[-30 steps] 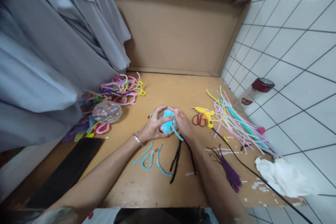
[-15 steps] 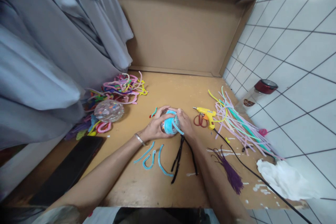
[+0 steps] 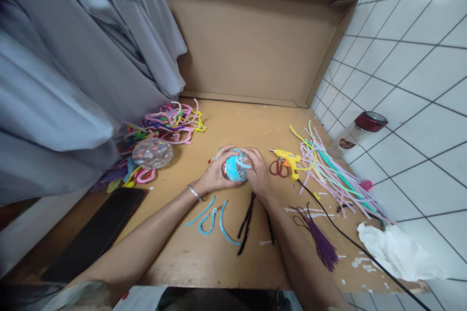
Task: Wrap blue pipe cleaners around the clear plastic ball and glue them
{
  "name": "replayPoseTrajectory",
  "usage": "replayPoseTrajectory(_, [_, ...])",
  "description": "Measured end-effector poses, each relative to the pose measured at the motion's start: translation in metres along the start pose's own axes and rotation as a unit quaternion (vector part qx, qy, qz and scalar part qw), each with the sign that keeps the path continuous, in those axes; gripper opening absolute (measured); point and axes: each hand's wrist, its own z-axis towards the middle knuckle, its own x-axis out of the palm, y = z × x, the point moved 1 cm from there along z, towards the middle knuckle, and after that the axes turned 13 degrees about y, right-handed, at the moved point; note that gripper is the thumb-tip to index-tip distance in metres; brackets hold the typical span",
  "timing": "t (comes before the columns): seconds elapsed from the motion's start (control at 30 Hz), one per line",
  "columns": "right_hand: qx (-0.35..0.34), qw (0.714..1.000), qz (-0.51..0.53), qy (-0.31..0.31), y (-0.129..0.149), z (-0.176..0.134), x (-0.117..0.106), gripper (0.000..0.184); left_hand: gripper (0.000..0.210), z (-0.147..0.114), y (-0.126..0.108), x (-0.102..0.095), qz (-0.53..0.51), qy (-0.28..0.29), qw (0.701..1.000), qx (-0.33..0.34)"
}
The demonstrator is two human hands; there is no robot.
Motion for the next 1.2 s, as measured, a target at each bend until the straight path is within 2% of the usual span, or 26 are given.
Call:
replayPoseTrajectory(0.1, [-0.039,0.992,-0.114,0.035,0.008,-0.003,0.0,0.038,0.081,0.001,-0.002,0.0,0.004,-0.01,1.0,0.021])
replayPoseTrajectory(0.2, [-0.052,0.975,-0.213,0.04,0.013,-0.004,0.002,0.045,0.078,0.003,-0.005,0.001,0.011,-0.019,0.999,0.045])
replayPoseTrajectory(0.33, [-0.049,0.963,-0.262,0.037,0.014,-0.003,0.002,0.044,0.077,0.005,-0.008,0.001,0.031,-0.012,0.999,0.041])
replayPoseTrajectory(0.5, [-0.062,0.949,-0.309,0.015,0.011,-0.002,0.001,0.042,0.076,0.006,-0.008,0.002,0.036,-0.013,0.997,0.061])
replayPoseTrajectory(0.7, [-0.101,0.895,-0.43,-0.056,0.006,-0.009,0.006,0.033,0.081,0.007,-0.007,0.003,0.037,-0.028,0.995,0.085])
replayPoseTrajectory(0.77, [-0.101,0.888,-0.443,-0.067,0.004,-0.011,0.006,0.033,0.081,0.007,-0.007,0.004,0.035,-0.028,0.996,0.082])
replayPoseTrajectory(0.9, [-0.095,0.894,-0.432,-0.078,0.003,-0.012,0.004,0.034,0.08,0.008,-0.006,0.003,0.021,-0.027,0.997,0.067])
replayPoseTrajectory(1.07, [-0.1,0.884,-0.44,-0.121,0.008,-0.011,0.001,0.033,0.079,0.009,-0.005,0.002,0.01,-0.015,0.998,0.057])
replayPoseTrajectory(1.2, [-0.093,0.892,-0.426,-0.121,0.013,-0.013,-0.003,0.035,0.079,0.009,-0.006,0.003,0.009,-0.014,0.999,0.047])
